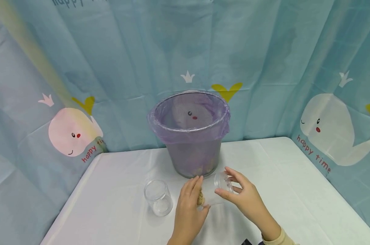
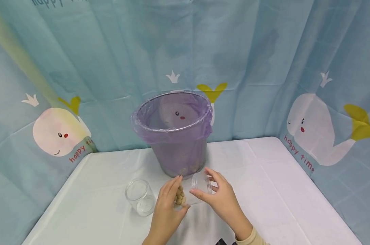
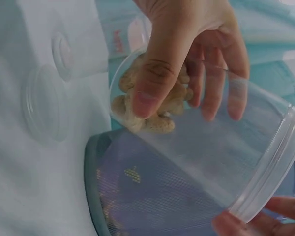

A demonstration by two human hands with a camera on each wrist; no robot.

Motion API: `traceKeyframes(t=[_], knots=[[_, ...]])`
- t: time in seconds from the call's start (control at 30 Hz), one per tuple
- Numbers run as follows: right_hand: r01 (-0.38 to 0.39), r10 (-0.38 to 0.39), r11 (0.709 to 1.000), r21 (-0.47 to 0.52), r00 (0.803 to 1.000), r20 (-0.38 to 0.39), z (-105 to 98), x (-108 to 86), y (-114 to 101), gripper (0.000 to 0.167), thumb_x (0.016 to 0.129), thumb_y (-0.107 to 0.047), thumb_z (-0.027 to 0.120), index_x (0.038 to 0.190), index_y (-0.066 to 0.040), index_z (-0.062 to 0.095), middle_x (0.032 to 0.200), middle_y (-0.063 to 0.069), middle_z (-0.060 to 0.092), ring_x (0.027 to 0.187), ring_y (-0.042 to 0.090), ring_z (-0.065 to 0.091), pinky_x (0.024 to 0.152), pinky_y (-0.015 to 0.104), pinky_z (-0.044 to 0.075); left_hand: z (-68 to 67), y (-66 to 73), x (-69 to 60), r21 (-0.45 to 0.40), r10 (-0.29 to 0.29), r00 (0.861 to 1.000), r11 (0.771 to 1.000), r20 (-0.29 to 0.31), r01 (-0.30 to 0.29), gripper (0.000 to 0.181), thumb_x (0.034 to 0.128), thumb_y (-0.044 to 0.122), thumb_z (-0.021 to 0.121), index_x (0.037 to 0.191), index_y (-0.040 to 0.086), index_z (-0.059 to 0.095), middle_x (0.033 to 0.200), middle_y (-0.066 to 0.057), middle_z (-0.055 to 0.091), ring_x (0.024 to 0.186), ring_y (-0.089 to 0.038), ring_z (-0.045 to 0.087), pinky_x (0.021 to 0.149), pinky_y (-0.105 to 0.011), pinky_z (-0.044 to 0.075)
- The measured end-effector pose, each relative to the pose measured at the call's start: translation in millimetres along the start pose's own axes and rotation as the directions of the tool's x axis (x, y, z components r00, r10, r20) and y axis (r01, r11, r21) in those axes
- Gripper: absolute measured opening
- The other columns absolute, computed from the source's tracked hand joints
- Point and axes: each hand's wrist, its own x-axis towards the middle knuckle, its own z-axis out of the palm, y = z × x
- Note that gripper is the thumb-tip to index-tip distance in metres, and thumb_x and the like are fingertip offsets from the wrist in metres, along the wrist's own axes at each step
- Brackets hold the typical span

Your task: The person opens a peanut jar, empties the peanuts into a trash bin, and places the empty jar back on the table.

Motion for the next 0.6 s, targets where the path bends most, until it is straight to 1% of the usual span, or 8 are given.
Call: traceKeyframes(t=[0.1, 0.17, 0.23, 0.3, 0.47, 0.6], knots=[[-0.046, 0.046, 0.999, -0.020, 0.999, -0.018, 0.4, 1.0, -0.6, 0.076, 0.083, -0.037, 0.080, 0.147, -0.010, 0.047, 0.140, 0.011, 0.057, 0.125, 0.028, 0.055, 0.101, 0.046, 0.055, 1.3, -0.2, 0.6, 0.006, 0.011, 1.000, 1.000, -0.008, -0.011, 0.105, 0.0462, 0.004, 0.099, 0.141, 0.011, 0.053, 0.135, -0.010, 0.059, 0.124, -0.030, 0.057, 0.099, -0.045, 0.056], [-0.071, 0.071, 0.997, -0.033, 0.997, -0.024, 0.6, 1.9, -0.9, 0.077, 0.082, -0.040, 0.081, 0.145, -0.011, 0.049, 0.138, 0.010, 0.059, 0.122, 0.026, 0.057, 0.099, 0.044, 0.056, 1.9, -0.4, 0.6, 0.010, 0.012, 1.000, 1.000, -0.011, -0.012, 0.106, 0.0459, 0.005, 0.099, 0.141, 0.011, 0.053, 0.135, -0.010, 0.059, 0.124, -0.030, 0.057, 0.098, -0.045, 0.056], [-0.079, 0.078, 0.996, -0.043, 0.997, -0.021, 0.4, 1.9, -1.2, 0.075, 0.081, -0.042, 0.081, 0.143, -0.012, 0.052, 0.137, 0.008, 0.060, 0.120, 0.024, 0.058, 0.098, 0.042, 0.057, 1.9, -0.3, 0.5, 0.011, 0.011, 1.000, 1.000, -0.012, -0.011, 0.107, 0.0458, 0.005, 0.099, 0.142, 0.011, 0.052, 0.135, -0.009, 0.059, 0.124, -0.030, 0.057, 0.098, -0.045, 0.056], [-0.065, 0.064, 0.997, -0.044, 0.998, -0.011, -0.4, 1.5, -1.5, 0.073, 0.080, -0.042, 0.082, 0.140, -0.012, 0.055, 0.137, 0.007, 0.060, 0.119, 0.024, 0.058, 0.098, 0.042, 0.057, 1.6, -0.2, 0.2, 0.007, 0.010, 1.000, 1.000, -0.010, -0.010, 0.108, 0.0461, 0.005, 0.099, 0.143, 0.012, 0.051, 0.135, -0.009, 0.059, 0.124, -0.030, 0.057, 0.098, -0.045, 0.056], [0.020, -0.019, 0.999, -0.025, 0.999, 0.036, -4.1, -0.8, -0.9, 0.068, 0.079, -0.034, 0.084, 0.137, -0.012, 0.057, 0.137, 0.007, 0.059, 0.122, 0.025, 0.055, 0.102, 0.042, 0.055, 1.3, 0.0, 0.4, -0.008, 0.010, 1.000, 1.000, -0.003, -0.010, 0.110, 0.0468, 0.005, 0.099, 0.144, 0.013, 0.049, 0.136, -0.010, 0.058, 0.125, -0.030, 0.056, 0.100, -0.045, 0.056], [0.045, -0.044, 0.999, -0.018, 0.998, 0.037, -6.2, -0.4, -0.6, 0.071, 0.080, -0.033, 0.084, 0.140, -0.011, 0.053, 0.138, 0.008, 0.058, 0.123, 0.027, 0.055, 0.101, 0.041, 0.055, 1.3, 0.5, 0.8, -0.009, 0.008, 1.000, 1.000, -0.008, -0.008, 0.108, 0.0468, 0.005, 0.099, 0.143, 0.013, 0.051, 0.136, -0.009, 0.058, 0.125, -0.030, 0.056, 0.099, -0.045, 0.056]])
